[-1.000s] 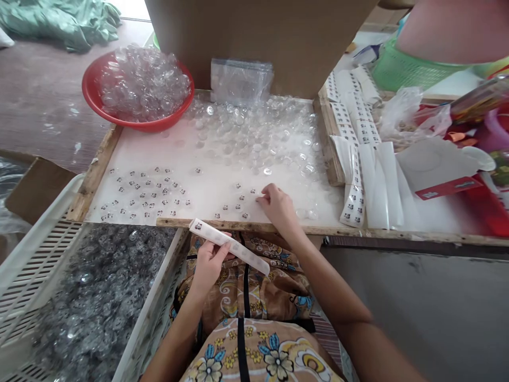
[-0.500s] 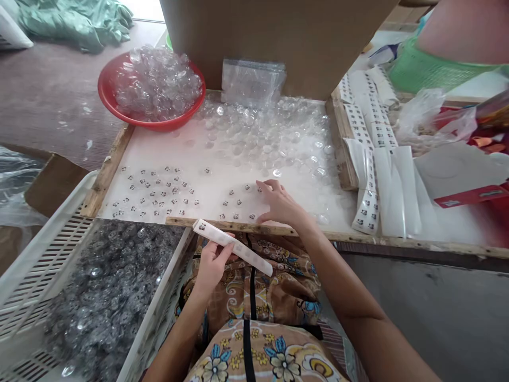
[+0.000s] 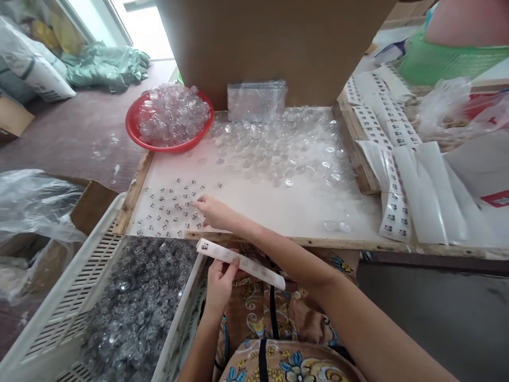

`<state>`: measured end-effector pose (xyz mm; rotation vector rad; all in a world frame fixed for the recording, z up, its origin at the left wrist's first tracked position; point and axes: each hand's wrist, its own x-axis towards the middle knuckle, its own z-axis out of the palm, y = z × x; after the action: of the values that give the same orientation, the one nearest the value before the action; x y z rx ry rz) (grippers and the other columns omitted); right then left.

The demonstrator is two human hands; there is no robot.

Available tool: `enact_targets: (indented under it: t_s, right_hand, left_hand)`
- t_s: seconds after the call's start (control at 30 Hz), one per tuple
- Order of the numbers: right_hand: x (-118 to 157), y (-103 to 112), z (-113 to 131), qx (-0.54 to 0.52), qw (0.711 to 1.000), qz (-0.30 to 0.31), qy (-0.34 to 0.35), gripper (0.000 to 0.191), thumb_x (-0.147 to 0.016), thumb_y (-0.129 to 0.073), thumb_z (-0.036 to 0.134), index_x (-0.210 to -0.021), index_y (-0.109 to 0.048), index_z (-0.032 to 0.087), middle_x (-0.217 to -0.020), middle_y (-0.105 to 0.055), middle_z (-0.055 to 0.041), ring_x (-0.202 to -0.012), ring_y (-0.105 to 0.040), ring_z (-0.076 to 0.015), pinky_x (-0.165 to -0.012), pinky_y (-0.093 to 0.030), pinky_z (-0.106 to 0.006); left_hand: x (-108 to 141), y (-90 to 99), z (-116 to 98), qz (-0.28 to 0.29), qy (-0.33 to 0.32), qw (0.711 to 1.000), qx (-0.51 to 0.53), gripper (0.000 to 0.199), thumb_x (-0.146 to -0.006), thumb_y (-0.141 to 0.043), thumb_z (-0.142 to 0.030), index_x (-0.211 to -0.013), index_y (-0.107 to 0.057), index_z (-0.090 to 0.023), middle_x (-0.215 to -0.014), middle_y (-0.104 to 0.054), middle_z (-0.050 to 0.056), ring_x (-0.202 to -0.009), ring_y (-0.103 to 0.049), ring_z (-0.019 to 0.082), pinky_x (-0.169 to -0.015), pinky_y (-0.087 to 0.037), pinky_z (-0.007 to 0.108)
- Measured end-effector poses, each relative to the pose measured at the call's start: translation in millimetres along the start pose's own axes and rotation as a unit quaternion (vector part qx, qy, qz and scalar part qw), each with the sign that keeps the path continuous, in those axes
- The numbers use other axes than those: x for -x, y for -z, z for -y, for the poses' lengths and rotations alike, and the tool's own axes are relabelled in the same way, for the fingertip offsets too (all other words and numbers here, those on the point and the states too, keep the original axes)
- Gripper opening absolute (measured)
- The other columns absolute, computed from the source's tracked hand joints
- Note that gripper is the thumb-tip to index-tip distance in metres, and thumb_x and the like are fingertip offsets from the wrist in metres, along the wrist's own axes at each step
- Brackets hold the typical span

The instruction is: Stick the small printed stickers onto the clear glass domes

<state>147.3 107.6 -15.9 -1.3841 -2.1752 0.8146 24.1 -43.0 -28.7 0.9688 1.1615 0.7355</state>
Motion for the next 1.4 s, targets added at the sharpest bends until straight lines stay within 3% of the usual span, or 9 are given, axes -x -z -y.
enact_targets:
  t_s: [0.1, 0.2, 0.27, 0.43, 0.6, 0.87, 1.03, 1.17, 1.4]
  right_hand:
    - [4.4, 11.2, -7.6, 0.003, 0.998, -0.063, -0.020, 0.047, -0.083, -0.068, 0.007, -0.128, -0.056, 0.012, -0.129, -0.053, -0.0186, -0.111, -0.058, -0.0248, -0.097, -0.047, -0.038]
    - [5.8, 15.5, -21.2, 0.022, 0.983, -0.134, -0.120, 0.054, -0.088, -0.059, 0.007, -0.140, -0.046, 0.011, -0.138, -0.049, -0.0226, -0.126, -0.050, -0.0295, -0.105, -0.041, -0.044]
    - [2.3, 9.9, -24.2, 0.008, 0.982, -0.125, -0.139, 0.063, -0.087, -0.056, 0.005, -0.147, -0.038, 0.010, -0.145, -0.044, -0.0246, -0.134, -0.044, -0.0301, -0.110, -0.037, -0.046]
    - [-6.3, -0.1, -22.7, -0.036, 0.994, -0.087, -0.047, 0.061, -0.091, -0.051, 0.012, -0.150, -0.035, 0.012, -0.155, -0.034, -0.0193, -0.144, -0.033, -0.0251, -0.116, -0.032, -0.039]
    - [9.7, 37.3, -62.7, 0.108, 0.969, -0.130, -0.183, 0.065, -0.091, -0.052, 0.018, -0.152, -0.031, 0.013, -0.159, -0.026, -0.0207, -0.147, -0.021, -0.0354, -0.116, -0.027, -0.054]
    - [99.2, 63.3, -114.1, 0.203, 0.970, -0.065, -0.120, 0.053, -0.093, -0.046, 0.019, -0.147, -0.044, 0.018, -0.157, -0.034, -0.0128, -0.145, -0.029, -0.0317, -0.117, -0.028, -0.051]
    - [146.2, 71.1, -109.9, 0.106, 0.982, -0.142, -0.063, 0.060, -0.087, -0.056, 0.017, -0.146, -0.043, 0.022, -0.148, -0.045, -0.0135, -0.135, -0.044, -0.0290, -0.108, -0.041, -0.048]
    - [150.5, 76.5, -97.9, 0.107, 0.974, -0.189, -0.071, 0.039, -0.088, -0.060, 0.019, -0.127, -0.060, 0.019, -0.126, -0.060, -0.0139, -0.118, -0.053, -0.0287, -0.100, -0.045, -0.046]
    - [125.9, 71.7, -91.5, 0.224, 0.966, -0.086, -0.099, 0.024, -0.091, -0.050, 0.007, -0.105, -0.068, 0.014, -0.103, -0.066, -0.0136, -0.098, -0.053, -0.0264, -0.084, -0.040, -0.036]
  left_hand:
    - [-2.0, 3.6, -0.1, -0.019, 0.005, 1.000, -0.003, 0.038, -0.077, -0.074, -0.042, -0.101, -0.071, -0.013, -0.090, -0.074, 0.009, -0.082, -0.071, 0.027, -0.070, -0.063, 0.039]
    - [-5.5, 2.6, -0.7, -0.012, 0.005, 1.000, -0.006, 0.037, -0.076, -0.075, -0.041, -0.099, -0.071, -0.013, -0.086, -0.072, 0.008, -0.081, -0.070, 0.026, -0.068, -0.063, 0.038]
    - [-7.1, 0.6, -1.9, -0.003, 0.002, 1.000, -0.010, 0.035, -0.077, -0.074, -0.041, -0.099, -0.072, -0.014, -0.086, -0.071, 0.008, -0.081, -0.069, 0.025, -0.067, -0.063, 0.036]
    - [-4.7, 1.1, -4.8, -0.002, 0.000, 1.000, -0.015, 0.036, -0.078, -0.074, -0.042, -0.100, -0.071, -0.014, -0.089, -0.071, 0.009, -0.080, -0.069, 0.024, -0.068, -0.062, 0.036]
    - [0.6, 6.0, 1.4, -0.012, 0.004, 1.000, -0.010, 0.037, -0.079, -0.073, -0.042, -0.103, -0.071, -0.014, -0.090, -0.071, 0.008, -0.082, -0.069, 0.025, -0.068, -0.061, 0.034]
    - [-1.5, -1.1, 0.2, -0.007, -0.002, 1.000, -0.022, 0.039, -0.078, -0.074, -0.044, -0.101, -0.071, -0.014, -0.088, -0.071, 0.008, -0.081, -0.070, 0.024, -0.066, -0.061, 0.033]
    - [-1.3, -8.2, -7.5, 0.006, 0.005, 1.000, -0.030, 0.041, -0.075, -0.076, -0.047, -0.100, -0.072, -0.014, -0.089, -0.071, 0.008, -0.082, -0.070, 0.025, -0.068, -0.062, 0.036]
    - [1.5, -16.7, -9.6, 0.006, 0.010, 0.999, -0.031, 0.042, -0.073, -0.077, -0.047, -0.099, -0.072, -0.014, -0.088, -0.071, 0.008, -0.083, -0.069, 0.025, -0.068, -0.062, 0.036]
    - [6.6, -23.7, -8.2, 0.011, 0.023, 0.999, -0.031, 0.044, -0.072, -0.078, -0.048, -0.099, -0.071, -0.014, -0.087, -0.070, 0.008, -0.081, -0.070, 0.025, -0.069, -0.062, 0.037]
